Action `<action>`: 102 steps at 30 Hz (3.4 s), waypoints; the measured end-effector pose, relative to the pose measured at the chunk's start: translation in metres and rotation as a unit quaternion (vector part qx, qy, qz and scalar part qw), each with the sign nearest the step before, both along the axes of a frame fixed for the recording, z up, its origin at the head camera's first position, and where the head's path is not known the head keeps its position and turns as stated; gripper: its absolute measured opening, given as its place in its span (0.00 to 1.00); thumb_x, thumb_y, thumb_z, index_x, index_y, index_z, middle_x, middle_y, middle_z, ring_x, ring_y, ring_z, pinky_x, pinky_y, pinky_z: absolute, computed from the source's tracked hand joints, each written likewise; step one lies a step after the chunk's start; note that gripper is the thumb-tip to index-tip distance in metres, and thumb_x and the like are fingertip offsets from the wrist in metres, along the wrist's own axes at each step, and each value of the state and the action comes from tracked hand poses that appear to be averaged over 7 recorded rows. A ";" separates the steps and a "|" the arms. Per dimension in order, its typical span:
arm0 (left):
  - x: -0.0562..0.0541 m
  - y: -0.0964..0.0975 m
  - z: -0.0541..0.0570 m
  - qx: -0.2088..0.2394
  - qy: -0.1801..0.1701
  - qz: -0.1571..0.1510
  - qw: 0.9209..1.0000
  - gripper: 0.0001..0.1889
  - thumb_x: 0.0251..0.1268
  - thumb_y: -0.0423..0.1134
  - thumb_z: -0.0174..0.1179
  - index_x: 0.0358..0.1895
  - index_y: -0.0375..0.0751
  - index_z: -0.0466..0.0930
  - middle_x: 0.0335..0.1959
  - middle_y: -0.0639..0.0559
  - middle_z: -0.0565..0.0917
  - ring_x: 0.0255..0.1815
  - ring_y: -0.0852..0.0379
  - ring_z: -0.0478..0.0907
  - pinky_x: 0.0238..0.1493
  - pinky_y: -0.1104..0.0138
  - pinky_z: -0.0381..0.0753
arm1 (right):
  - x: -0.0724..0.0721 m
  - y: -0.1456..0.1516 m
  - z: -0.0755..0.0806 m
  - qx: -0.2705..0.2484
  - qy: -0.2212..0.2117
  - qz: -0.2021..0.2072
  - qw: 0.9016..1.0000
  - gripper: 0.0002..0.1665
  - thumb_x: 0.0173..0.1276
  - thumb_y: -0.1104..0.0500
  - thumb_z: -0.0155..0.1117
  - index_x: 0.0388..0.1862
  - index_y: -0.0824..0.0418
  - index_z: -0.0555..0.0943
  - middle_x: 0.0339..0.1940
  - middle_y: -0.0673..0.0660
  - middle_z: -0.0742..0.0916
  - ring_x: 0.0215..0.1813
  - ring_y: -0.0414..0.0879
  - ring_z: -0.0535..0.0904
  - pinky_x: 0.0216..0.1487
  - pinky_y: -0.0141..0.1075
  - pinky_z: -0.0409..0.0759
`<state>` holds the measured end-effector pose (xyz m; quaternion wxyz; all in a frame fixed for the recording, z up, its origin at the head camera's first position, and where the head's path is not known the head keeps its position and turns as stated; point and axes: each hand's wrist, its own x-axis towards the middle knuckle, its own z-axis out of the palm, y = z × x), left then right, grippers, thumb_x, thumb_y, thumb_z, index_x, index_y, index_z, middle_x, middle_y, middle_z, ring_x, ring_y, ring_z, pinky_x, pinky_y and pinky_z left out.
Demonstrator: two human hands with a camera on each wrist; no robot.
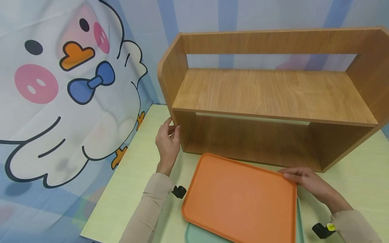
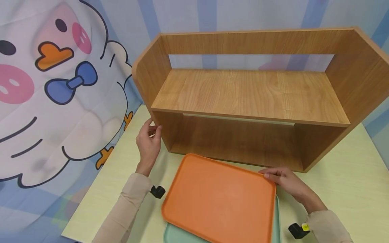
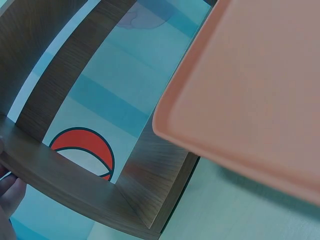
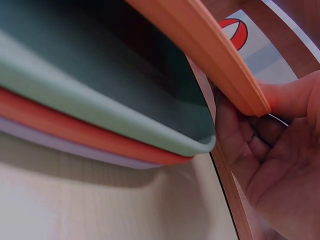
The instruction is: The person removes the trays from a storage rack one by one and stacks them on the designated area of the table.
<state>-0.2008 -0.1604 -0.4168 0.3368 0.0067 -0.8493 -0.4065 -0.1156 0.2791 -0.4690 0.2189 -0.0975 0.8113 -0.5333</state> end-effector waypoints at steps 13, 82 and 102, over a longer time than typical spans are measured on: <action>0.000 0.000 -0.001 -0.003 -0.002 0.002 1.000 0.18 0.67 0.41 0.59 0.58 0.42 0.76 0.39 0.44 0.82 0.38 0.52 0.84 0.38 0.65 0.87 | 0.004 0.005 0.004 0.007 -0.019 0.020 1.000 0.25 0.74 0.52 0.52 0.60 0.68 0.76 0.53 0.42 0.83 0.52 0.24 0.74 0.48 0.27 0.77; 0.001 0.003 -0.002 0.009 -0.009 0.005 1.000 0.19 0.68 0.42 0.58 0.59 0.43 0.75 0.41 0.44 0.82 0.40 0.52 0.84 0.40 0.62 0.87 | 0.023 -0.012 0.013 0.139 0.180 0.026 0.973 0.07 0.66 0.57 0.63 0.39 0.52 0.88 0.36 0.46 0.88 0.37 0.29 0.77 0.33 0.28 0.77; 0.002 0.000 -0.001 0.008 -0.009 0.016 1.000 0.19 0.68 0.43 0.58 0.59 0.44 0.76 0.42 0.45 0.82 0.41 0.53 0.84 0.41 0.65 0.86 | 0.026 -0.016 0.001 0.144 0.203 -0.010 0.968 0.06 0.64 0.58 0.65 0.37 0.50 0.88 0.33 0.43 0.86 0.35 0.30 0.76 0.32 0.27 0.77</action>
